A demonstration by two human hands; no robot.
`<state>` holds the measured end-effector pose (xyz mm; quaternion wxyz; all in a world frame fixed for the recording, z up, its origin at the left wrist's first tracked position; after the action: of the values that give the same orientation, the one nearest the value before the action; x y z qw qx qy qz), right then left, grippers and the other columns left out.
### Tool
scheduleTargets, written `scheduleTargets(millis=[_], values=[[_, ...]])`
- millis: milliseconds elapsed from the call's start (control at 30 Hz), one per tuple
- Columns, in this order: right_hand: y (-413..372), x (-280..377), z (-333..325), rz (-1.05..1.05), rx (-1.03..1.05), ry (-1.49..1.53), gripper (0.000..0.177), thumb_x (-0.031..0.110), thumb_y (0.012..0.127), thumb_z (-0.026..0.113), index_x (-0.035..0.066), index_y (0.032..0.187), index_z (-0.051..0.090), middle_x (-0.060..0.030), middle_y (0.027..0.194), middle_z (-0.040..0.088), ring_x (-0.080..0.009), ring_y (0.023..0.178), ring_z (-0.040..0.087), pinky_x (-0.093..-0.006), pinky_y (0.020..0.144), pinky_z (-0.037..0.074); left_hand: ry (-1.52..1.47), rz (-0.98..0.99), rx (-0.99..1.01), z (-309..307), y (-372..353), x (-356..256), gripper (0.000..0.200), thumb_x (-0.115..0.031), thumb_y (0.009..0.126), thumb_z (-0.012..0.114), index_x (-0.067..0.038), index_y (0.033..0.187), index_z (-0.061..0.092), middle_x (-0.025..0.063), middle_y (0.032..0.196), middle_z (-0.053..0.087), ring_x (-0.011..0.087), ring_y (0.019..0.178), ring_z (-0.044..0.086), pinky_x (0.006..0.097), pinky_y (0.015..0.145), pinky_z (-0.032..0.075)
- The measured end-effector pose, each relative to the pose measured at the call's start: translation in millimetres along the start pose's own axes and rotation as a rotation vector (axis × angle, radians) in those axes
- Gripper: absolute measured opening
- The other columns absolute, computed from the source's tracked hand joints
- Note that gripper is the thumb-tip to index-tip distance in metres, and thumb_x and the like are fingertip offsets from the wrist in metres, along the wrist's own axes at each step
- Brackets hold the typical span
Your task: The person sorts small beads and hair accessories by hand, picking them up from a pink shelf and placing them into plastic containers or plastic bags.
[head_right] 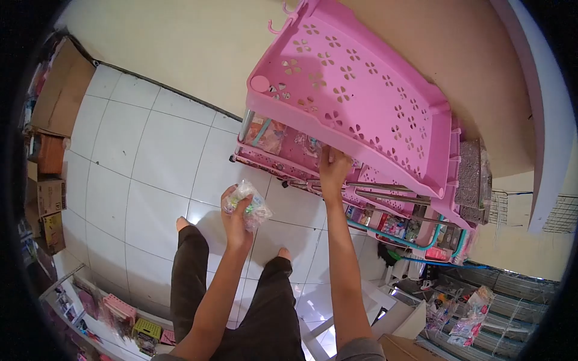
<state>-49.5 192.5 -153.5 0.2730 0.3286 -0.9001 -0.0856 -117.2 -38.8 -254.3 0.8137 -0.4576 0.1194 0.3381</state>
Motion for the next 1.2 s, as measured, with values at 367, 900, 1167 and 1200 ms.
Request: scheduleTargets(millis=[367,900,1167,1200], values=[[-119,41,6,0.668,0.182,1.132,0.020,0.000,0.073,0.056,-0.003,0.092,0.049,-0.0065,0.083,0.055,-0.0101,0.076,0.051,-0.0213,0.069,0.041,-0.058,0.126,0.171,26,-10,18,0.029,-0.014,0.080,0.050,-0.005,0.106,0.040,0.0066,0.097,0.047,0.0151,0.088,0.047,0.0273,0.075,0.041],[-4,13,18,-0.120,-0.016,-0.212,0.027,0.017,0.065,0.060,0.008,0.091,0.054,-0.0094,0.093,0.054,-0.0272,0.098,0.041,-0.0440,0.081,0.026,-0.022,0.069,0.102,8,-20,6,0.039,-0.003,0.069,0.062,-0.004,0.102,0.040,0.0042,0.087,0.048,0.0115,0.077,0.049,0.0237,0.067,0.042],[13,2,38,-0.139,-0.060,-0.346,0.020,0.015,0.061,0.064,0.011,0.079,0.057,-0.0060,0.078,0.058,-0.0213,0.084,0.049,-0.0401,0.078,0.029,0.028,0.059,0.098,3,-7,13,0.040,-0.003,0.068,0.063,-0.004,0.102,0.041,0.0052,0.088,0.048,0.0122,0.079,0.048,0.0247,0.068,0.041],[11,8,31,-0.172,-0.150,-0.323,0.018,0.013,0.061,0.064,0.011,0.078,0.057,-0.0056,0.075,0.058,-0.0199,0.079,0.052,-0.0370,0.075,0.033,0.050,0.060,0.100,3,-5,12,0.040,-0.003,0.068,0.063,-0.004,0.102,0.041,0.0055,0.088,0.048,0.0123,0.080,0.048,0.0244,0.068,0.041]])
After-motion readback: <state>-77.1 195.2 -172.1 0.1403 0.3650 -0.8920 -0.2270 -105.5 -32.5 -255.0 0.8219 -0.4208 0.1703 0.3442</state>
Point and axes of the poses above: each hand's wrist, its own y-axis towards the middle knuckle, its own z-axis out of the palm, x = y × z, the point moved 9 cm from there along y, towards the middle knuckle
